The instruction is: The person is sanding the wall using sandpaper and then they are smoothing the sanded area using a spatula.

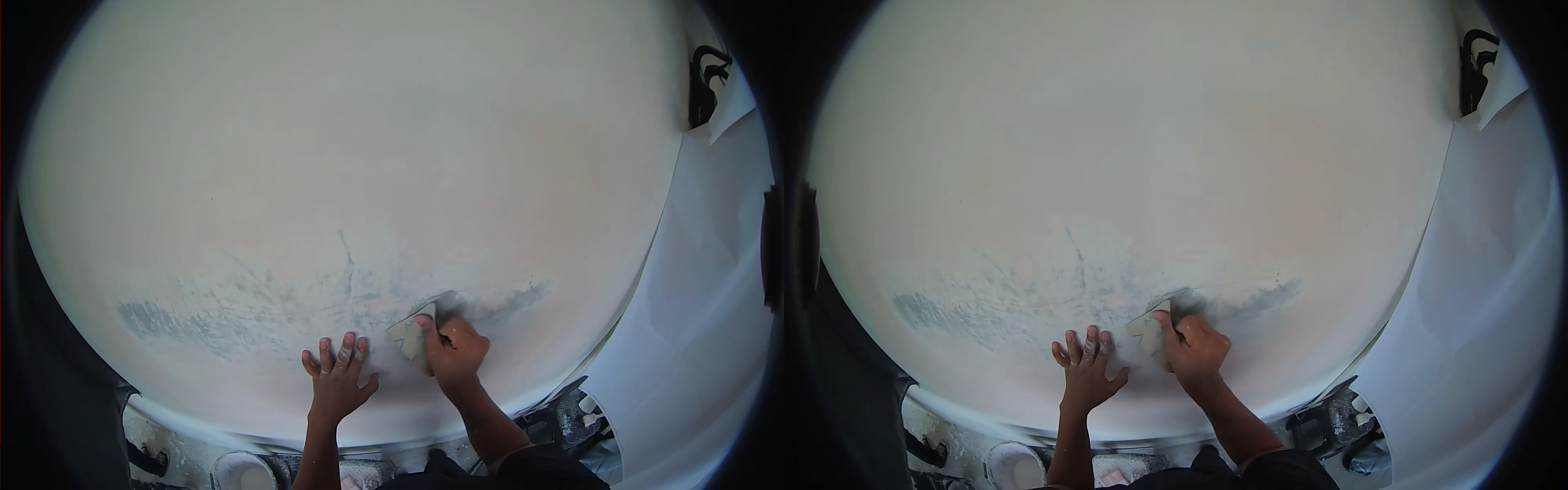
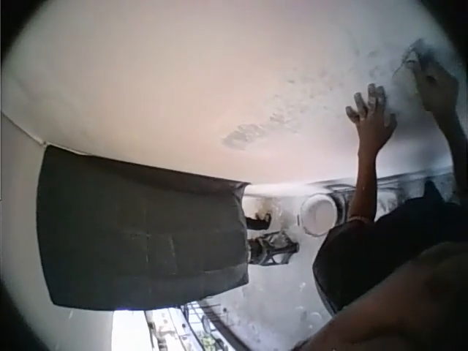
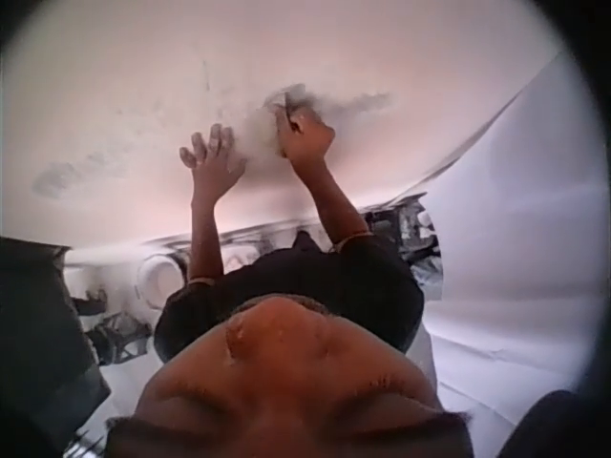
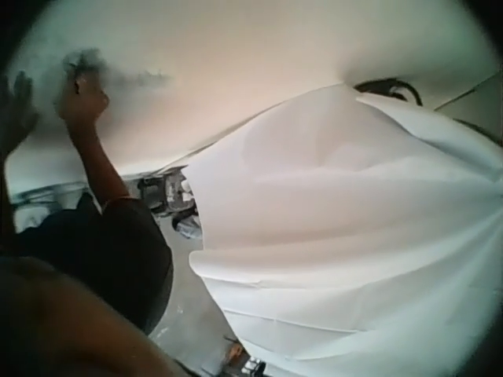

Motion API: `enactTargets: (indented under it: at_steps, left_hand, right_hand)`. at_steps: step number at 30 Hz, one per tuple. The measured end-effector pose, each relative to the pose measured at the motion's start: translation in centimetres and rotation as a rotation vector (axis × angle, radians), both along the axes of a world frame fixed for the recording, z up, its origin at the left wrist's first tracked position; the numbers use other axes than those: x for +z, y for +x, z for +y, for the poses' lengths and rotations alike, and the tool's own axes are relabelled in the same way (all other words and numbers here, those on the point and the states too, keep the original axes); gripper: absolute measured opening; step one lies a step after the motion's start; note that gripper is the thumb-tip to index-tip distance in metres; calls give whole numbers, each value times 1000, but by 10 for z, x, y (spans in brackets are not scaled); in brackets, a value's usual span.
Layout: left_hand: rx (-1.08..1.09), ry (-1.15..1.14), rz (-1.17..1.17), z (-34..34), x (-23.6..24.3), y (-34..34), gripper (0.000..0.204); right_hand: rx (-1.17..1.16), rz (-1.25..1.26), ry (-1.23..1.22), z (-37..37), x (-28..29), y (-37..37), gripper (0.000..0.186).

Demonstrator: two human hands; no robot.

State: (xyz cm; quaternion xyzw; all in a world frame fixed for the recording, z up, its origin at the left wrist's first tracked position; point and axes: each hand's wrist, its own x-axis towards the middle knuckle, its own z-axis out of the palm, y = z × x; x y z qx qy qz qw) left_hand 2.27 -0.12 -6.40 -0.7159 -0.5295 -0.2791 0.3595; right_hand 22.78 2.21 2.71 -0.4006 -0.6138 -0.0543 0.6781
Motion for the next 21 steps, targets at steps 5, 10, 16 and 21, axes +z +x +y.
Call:
enactTargets:
  at_steps: [5,10,16,21]
  left_hand:
    - [2,3,9,-3,-1,-2,73]
    - [-4,-8,45,-6,4,-1,90]
    - [0,-33,-15,-3,1,-1,74]
    - [4,-31,-7,-3,2,1,75]
  right_hand:
    - [63,-11,123,-1,9,6,46]
    - [-16,-121,-16,-8,-6,3,41]
    - [-5,4,-16,1,0,10,43]
    - [-21,-194,96,0,5,17,43]
